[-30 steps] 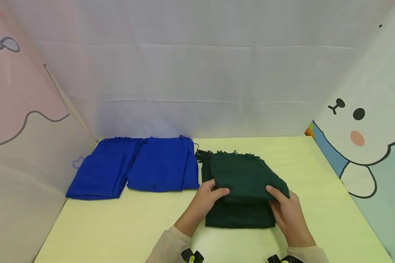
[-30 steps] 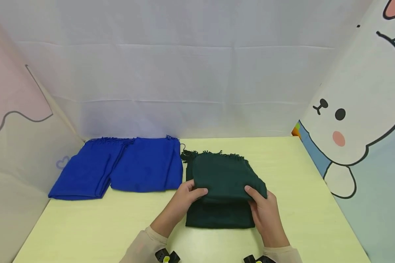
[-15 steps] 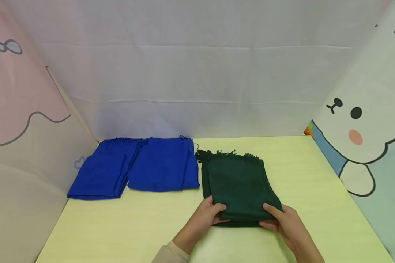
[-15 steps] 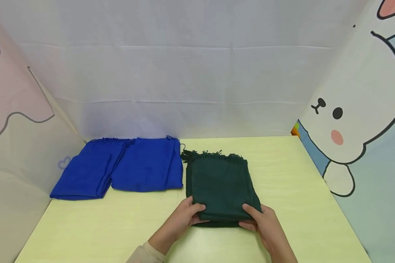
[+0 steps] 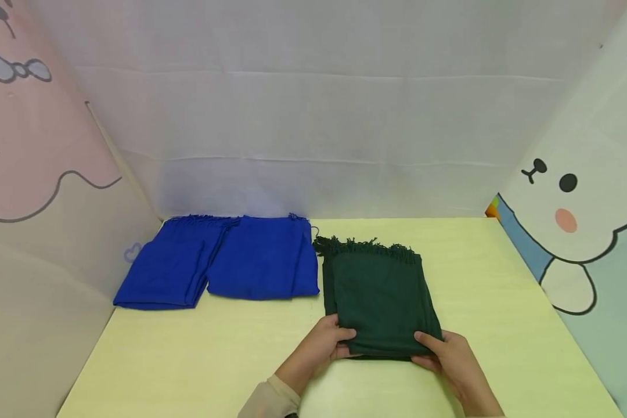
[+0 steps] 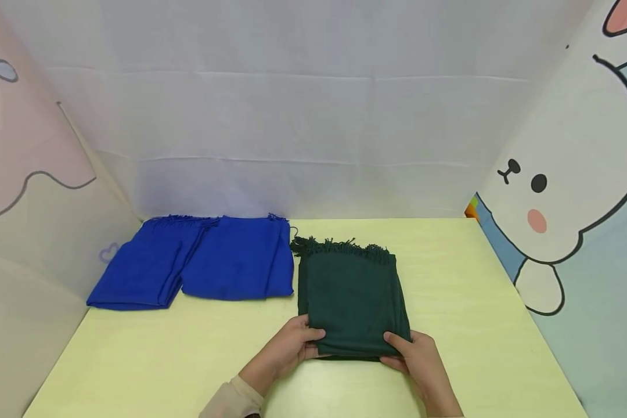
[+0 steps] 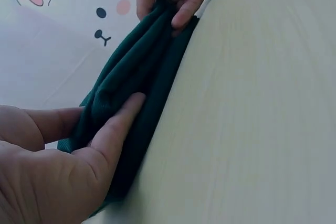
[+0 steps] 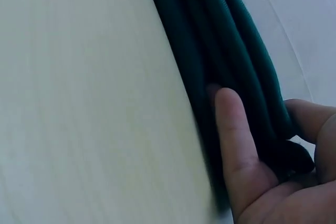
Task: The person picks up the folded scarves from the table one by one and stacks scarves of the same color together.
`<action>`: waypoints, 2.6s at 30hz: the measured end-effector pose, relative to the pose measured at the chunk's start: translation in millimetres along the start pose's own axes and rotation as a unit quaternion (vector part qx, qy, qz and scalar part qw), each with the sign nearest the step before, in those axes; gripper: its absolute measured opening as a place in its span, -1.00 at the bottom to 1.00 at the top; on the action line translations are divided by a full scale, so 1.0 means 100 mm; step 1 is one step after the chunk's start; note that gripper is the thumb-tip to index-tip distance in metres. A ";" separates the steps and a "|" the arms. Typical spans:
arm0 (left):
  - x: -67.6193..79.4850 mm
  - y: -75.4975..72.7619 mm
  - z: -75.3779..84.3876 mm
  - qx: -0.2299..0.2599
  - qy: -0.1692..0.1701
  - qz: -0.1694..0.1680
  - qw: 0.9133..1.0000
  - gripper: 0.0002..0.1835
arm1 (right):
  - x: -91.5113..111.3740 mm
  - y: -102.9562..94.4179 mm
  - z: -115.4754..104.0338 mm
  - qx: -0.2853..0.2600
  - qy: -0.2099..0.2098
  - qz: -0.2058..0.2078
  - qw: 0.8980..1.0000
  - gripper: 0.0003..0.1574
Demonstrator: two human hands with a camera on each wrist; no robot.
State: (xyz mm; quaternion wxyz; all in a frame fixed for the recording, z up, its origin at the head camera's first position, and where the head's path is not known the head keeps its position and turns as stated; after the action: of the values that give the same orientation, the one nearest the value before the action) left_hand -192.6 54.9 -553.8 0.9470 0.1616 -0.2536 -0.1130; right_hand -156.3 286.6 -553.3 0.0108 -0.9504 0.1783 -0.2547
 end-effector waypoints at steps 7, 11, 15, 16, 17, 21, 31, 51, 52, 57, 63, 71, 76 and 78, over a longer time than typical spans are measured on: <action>0.03 -0.03 -0.03 -0.010 -0.006 0.003 1.000 -0.52 | 0.00 0.01 0.03 0.009 0.002 0.006 1.000 -0.31; 0.06 -0.04 -0.03 -0.020 -0.001 0.004 1.000 -0.52 | 0.01 0.00 0.02 0.018 0.003 0.008 1.000 -0.28; 0.11 -0.10 0.02 -0.047 0.013 -0.017 0.999 -0.53 | 0.04 -0.03 -0.02 0.053 -0.010 0.007 0.999 -0.27; 0.12 -0.14 0.05 -0.055 0.017 -0.022 0.998 -0.55 | 0.05 -0.05 -0.04 0.071 -0.018 0.009 0.997 -0.28; 0.13 -0.19 0.08 -0.064 0.023 -0.026 0.997 -0.57 | 0.06 -0.08 -0.06 0.094 -0.026 0.015 0.995 -0.32; 0.16 -0.55 0.30 -0.081 0.065 -0.004 0.995 -0.59 | 0.13 -0.26 -0.26 0.267 -0.110 0.055 0.956 -0.41; 0.48 -2.00 0.92 -0.060 0.154 0.333 0.928 -0.47 | 0.47 0.01 -1.01 0.394 -0.311 0.168 0.848 -0.48; 0.46 -2.42 1.28 0.178 0.144 0.314 0.921 -0.20 | 0.36 2.18 -0.80 -0.157 0.027 -0.225 0.961 -0.26; 0.45 -2.42 1.29 0.181 0.143 0.313 0.921 -0.20 | 0.33 2.21 -0.77 -0.165 0.042 -0.211 0.963 -0.30; 0.38 -2.44 1.32 0.210 0.137 0.310 0.917 -0.18 | 0.23 2.29 -0.72 -0.183 0.061 -0.160 0.968 -0.31; 0.26 -2.47 1.37 0.211 0.109 0.299 0.924 -0.19 | 0.14 2.39 -0.67 -0.199 0.076 -0.171 0.962 -0.12; 0.10 -2.41 1.36 0.308 0.083 0.237 0.918 -0.22 | 0.02 2.55 -0.64 -0.213 0.109 -0.183 0.954 -0.21; 0.06 -2.43 1.34 0.293 0.089 0.244 0.920 -0.19 | -0.03 2.59 -0.65 -0.212 0.117 -0.169 0.955 -0.25; 0.04 -2.44 1.35 0.293 0.093 0.243 0.920 -0.19 | -0.05 2.59 -0.64 -0.208 0.120 -0.166 0.957 -0.26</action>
State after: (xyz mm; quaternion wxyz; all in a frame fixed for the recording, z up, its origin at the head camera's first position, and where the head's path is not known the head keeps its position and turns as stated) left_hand -291.0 -205.1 -530.2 0.8748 0.3754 -0.2180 0.2151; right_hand -277.6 50.4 -528.7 -0.2509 -0.9104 0.0674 -0.3221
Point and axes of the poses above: each hand's wrist, its own x-axis away from the middle knuckle, its own y-axis out of the palm, z = x × y, the point moved 9 cm from there along -x, towards the middle knuckle, and after that the axes turned 11 degrees about z, right-handed, at the moved point
